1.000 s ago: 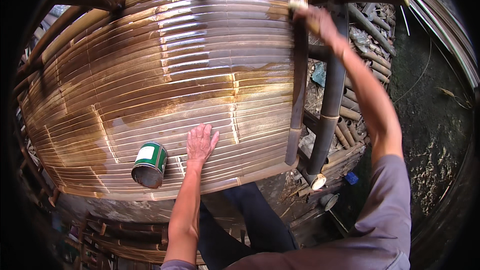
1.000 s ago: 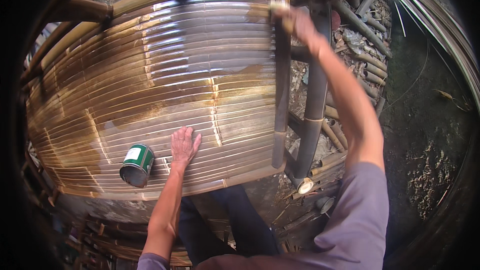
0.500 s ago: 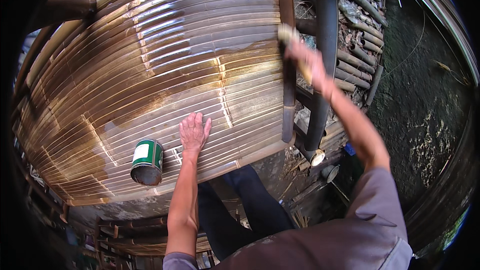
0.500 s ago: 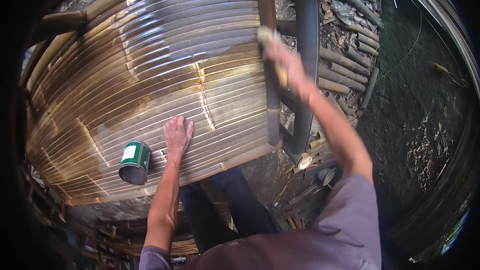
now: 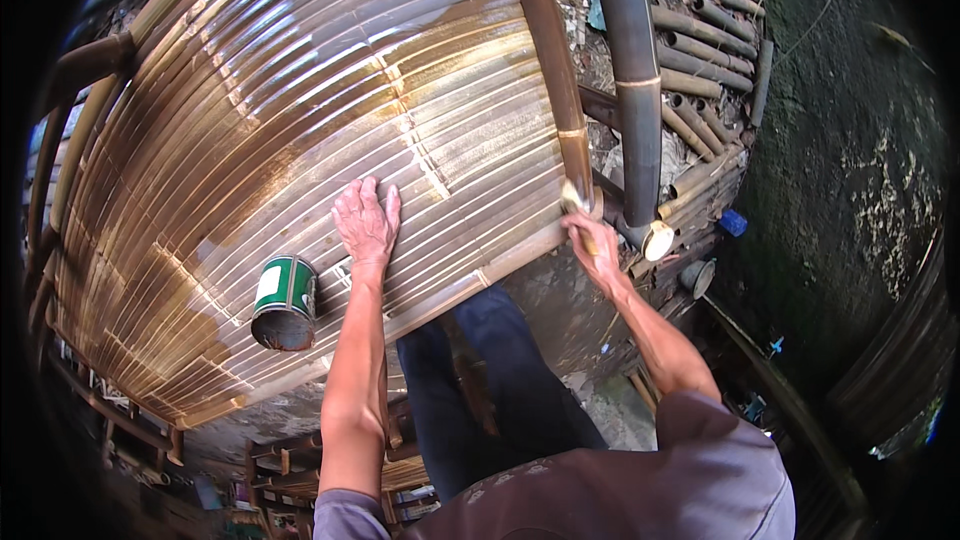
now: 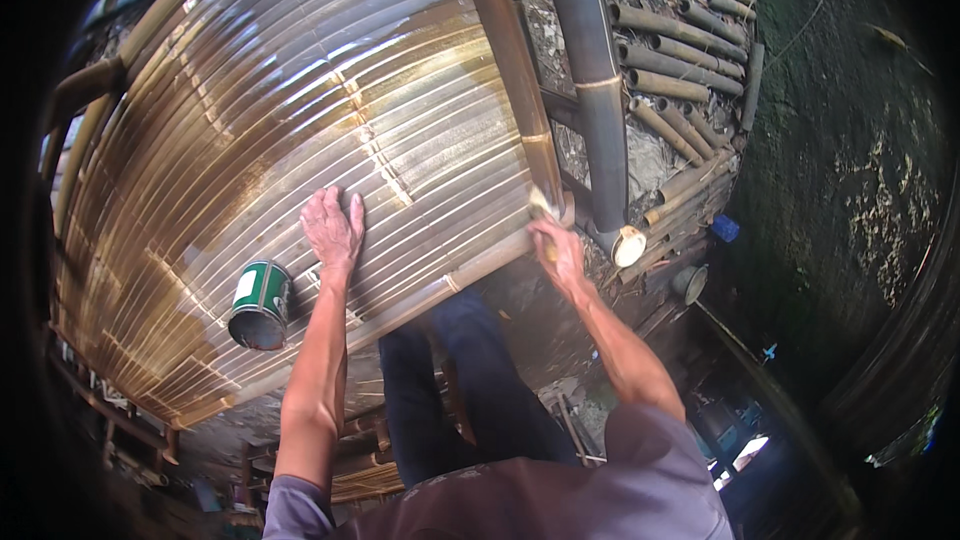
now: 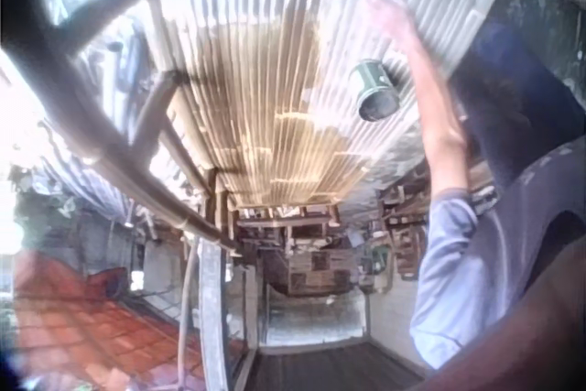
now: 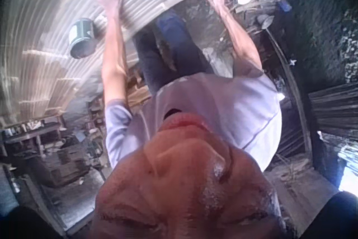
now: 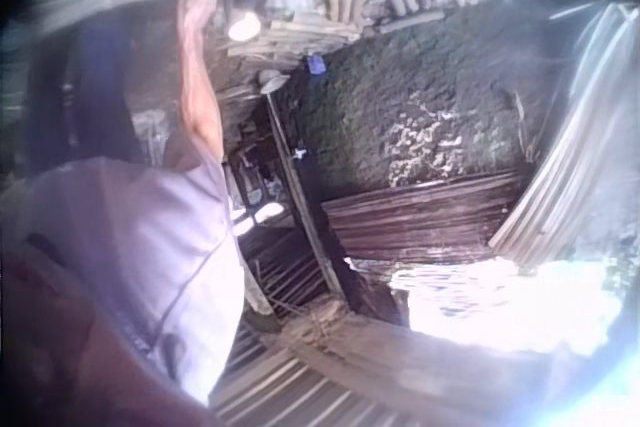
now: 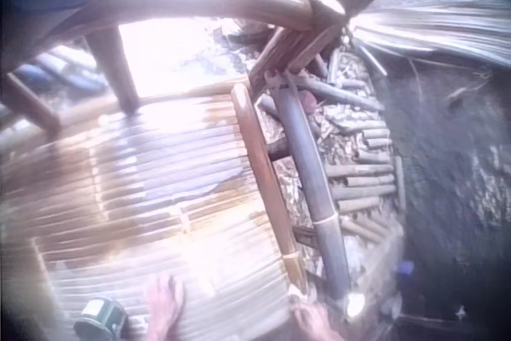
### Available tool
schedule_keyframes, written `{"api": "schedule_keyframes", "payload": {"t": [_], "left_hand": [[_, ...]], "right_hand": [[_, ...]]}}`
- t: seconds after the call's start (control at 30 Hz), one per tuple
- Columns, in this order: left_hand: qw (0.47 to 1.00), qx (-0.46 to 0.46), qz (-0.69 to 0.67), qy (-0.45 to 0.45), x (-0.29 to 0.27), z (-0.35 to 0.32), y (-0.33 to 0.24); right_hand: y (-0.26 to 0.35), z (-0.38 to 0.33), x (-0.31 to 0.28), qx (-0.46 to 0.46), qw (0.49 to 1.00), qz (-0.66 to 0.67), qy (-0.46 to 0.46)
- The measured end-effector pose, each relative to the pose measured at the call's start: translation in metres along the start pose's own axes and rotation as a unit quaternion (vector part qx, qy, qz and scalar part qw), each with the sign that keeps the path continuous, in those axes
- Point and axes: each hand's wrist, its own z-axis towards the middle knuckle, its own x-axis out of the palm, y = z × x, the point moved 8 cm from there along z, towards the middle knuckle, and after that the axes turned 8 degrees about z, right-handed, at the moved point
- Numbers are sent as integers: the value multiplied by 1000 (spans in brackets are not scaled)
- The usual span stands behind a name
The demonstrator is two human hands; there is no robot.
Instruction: The person applies a clear finish to a bamboo bed frame using a brush and a can of varnish. They systematically coat the slatted surface and frame rails, dipping the brush into the can as needed.
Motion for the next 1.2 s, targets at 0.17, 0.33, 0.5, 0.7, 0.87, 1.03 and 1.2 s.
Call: {"api": "schedule_keyframes", "payload": {"t": [0.17,0.33,0.5,0.7,0.87,1.03,1.2], "left_hand": [[1000,2,-10,4,2,3,-2],[1000,-6,3,6,4,0,3],[1000,8,8,-24,-6,7,-5],[1000,9,6,-16,-7,6,-6],[1000,1,9,-10,-2,1,1],[1000,-6,-1,9,2,2,-1],[1000,-15,1,23,4,-7,5]], "right_hand": [[41,37,-39,-49,924,325,-197],[-45,-43,1,77,905,175,-381],[-5,6,-17,93,855,290,-419],[57,44,-28,-82,950,41,-298],[99,54,-71,-137,931,-32,-336],[81,63,-35,-81,916,-66,-388],[106,61,-52,-115,914,-27,-388]]}}
